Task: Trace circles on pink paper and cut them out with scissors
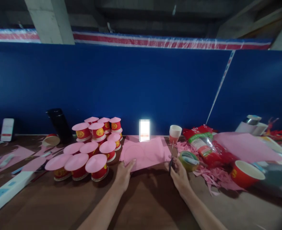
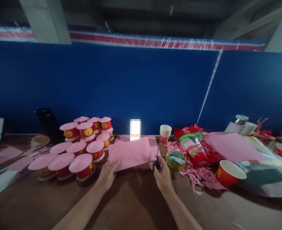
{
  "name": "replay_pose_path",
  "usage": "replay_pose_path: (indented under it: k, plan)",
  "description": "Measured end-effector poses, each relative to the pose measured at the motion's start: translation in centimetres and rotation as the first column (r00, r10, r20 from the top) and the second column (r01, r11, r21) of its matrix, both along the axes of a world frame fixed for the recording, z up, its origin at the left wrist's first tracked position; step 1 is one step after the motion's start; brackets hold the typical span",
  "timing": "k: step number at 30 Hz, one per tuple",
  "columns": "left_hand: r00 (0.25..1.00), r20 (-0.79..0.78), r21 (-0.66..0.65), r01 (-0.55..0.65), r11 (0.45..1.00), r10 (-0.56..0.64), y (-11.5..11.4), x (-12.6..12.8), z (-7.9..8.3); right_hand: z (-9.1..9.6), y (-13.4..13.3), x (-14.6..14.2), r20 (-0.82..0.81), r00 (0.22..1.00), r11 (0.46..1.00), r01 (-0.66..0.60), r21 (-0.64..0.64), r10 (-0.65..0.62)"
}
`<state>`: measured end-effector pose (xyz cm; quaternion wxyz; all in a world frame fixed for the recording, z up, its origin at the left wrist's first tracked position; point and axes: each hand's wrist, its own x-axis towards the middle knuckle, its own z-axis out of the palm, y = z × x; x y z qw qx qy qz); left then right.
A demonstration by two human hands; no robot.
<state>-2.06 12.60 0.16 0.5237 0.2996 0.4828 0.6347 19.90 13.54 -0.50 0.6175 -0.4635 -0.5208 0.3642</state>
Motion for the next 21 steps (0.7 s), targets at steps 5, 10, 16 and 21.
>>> replay_pose_path:
  k: [5,10,16,21]
  plan:
    - [0.990,0.130,0.111,-0.068,0.992,0.053,0.1,-0.5,1.4,0.8,-1.6,-0.6,0.135,0.981,0.990,-0.138,-0.021,0.140]
    - [0.953,0.280,0.135,-0.155,0.979,0.113,0.2,-0.9,2.6,1.9,-3.4,-1.2,0.276,0.867,0.910,-0.399,-0.113,0.414]
    - [0.964,0.262,0.148,-0.090,0.985,0.049,-0.3,-0.9,3.1,2.6,-4.4,-1.7,0.407,0.756,0.855,-0.491,-0.166,0.513]
    - [0.984,0.180,0.106,-0.017,0.994,-0.003,-0.6,0.0,2.7,2.6,-4.3,-1.6,0.400,0.760,0.855,-0.496,-0.155,0.513]
